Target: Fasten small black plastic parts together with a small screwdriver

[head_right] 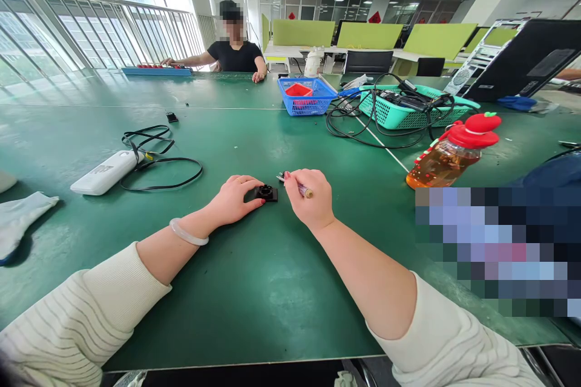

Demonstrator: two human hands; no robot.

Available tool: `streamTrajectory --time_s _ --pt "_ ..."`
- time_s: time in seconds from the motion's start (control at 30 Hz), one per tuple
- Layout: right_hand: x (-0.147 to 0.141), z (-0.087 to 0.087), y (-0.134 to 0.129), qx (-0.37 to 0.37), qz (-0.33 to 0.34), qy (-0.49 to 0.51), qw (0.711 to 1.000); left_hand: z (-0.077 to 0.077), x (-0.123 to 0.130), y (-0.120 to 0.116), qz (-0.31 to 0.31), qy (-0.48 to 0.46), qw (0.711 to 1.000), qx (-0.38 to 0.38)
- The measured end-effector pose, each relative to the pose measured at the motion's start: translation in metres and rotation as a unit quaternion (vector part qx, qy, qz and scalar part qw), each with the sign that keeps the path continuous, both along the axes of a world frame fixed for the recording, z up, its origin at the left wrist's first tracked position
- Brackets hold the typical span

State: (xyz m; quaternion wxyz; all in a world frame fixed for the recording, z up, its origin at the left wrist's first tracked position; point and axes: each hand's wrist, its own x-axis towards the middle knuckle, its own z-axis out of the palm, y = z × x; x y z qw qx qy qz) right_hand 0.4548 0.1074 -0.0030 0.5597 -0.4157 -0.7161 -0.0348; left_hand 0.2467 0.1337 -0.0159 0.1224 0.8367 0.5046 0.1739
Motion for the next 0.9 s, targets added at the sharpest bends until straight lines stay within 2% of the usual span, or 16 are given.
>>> streamTrajectory --time_s 0.2,0.57,0.77,0.83,0.9 --pt "-0.0012 0.0016 -0.0046 -0.081 0.05 0.066 0.993 0.0011 0.0005 -0.0005 0.002 0.003 1.0 -0.002" --pt "-0.0029 0.0002 0.0009 -0.235 0.054 0.129 0.962 0.0008 0.0001 -0.0008 0.004 -0.002 1.0 -0.006" --pt "-0.0044 0.0013 -0.0011 -0.232 0.062 0.033 0.97 -0.0019 -0.0007 0.0013 -0.004 -0.005 1.0 -0.001" --pt "-0.0045 0.0031 -0.0027 -0.214 0.057 0.031 0.975 -0.002 -0.0005 0.0013 -0.002 -0.004 1.0 -0.001" --pt "-0.0041 0.0048 -0.0036 -0.205 0.054 0.069 0.975 -0.0015 -0.0001 0.0008 0.001 -0.003 1.0 -0.002"
